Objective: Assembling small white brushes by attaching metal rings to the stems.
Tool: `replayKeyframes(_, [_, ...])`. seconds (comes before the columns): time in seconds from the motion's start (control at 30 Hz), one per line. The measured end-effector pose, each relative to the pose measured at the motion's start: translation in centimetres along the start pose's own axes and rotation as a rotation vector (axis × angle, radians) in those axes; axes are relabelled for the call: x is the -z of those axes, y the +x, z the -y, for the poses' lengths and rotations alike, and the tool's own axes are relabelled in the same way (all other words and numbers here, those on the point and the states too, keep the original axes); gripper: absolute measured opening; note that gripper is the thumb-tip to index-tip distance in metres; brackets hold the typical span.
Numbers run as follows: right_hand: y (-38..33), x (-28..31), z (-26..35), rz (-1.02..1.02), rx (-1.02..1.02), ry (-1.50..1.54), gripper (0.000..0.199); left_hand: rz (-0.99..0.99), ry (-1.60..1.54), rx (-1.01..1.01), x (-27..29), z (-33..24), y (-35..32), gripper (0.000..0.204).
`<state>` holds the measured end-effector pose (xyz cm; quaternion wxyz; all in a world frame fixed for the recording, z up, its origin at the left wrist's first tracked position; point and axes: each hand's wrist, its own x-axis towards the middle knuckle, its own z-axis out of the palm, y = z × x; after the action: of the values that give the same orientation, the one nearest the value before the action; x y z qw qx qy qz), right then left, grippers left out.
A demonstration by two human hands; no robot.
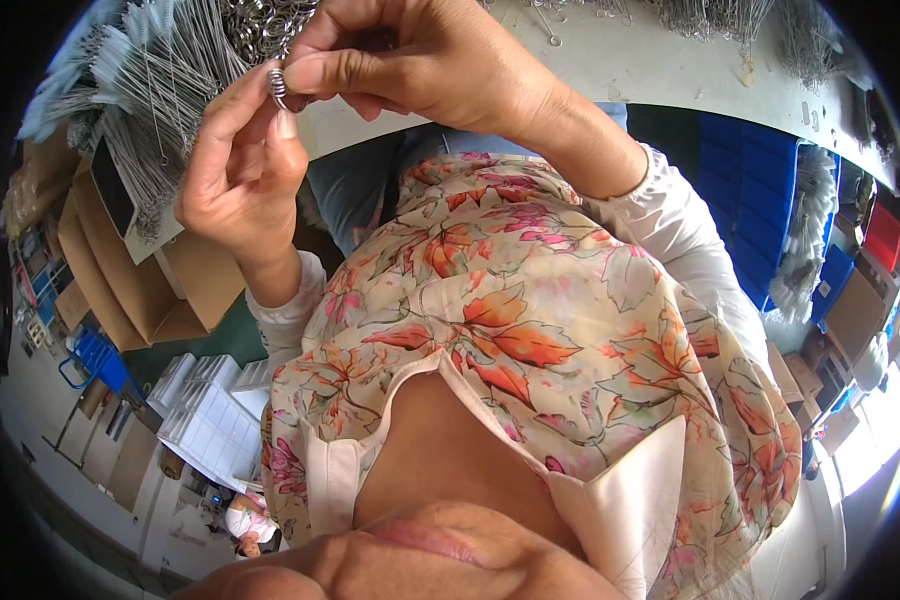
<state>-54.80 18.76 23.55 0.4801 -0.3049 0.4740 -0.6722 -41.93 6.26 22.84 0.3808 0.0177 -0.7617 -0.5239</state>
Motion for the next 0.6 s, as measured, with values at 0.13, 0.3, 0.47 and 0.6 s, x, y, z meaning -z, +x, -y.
replayKeyframes(0.13, [-0.1, -0.2, 0.7, 0.01, -0.004, -0.016, 0.014, 0.003, 0.072, -0.043, 0.1, -0.1, 0.4, 0.028])
replayKeyframes(0.3, [0.9, 0.5, 1.0, 0.069, 0.415, -0.54, 0.009, 0.077, 0.134, 0.003, 1.3, -0.4, 0.9, 0.027])
replayKeyframes(0.47, [0.8, 0.9, 1.3, 0.119, 0.296, -0.613, 0.009, 0.127, -0.029, 0.169, 1.9, -0.2, 1.5, 0.026])
replayKeyframes(0.6, [0.4, 0.3, 0.1, 0.088, -0.006, -0.205, 0.011, 0.18, -0.073, 0.312, 2.9, -0.3, 1.6, 0.025])
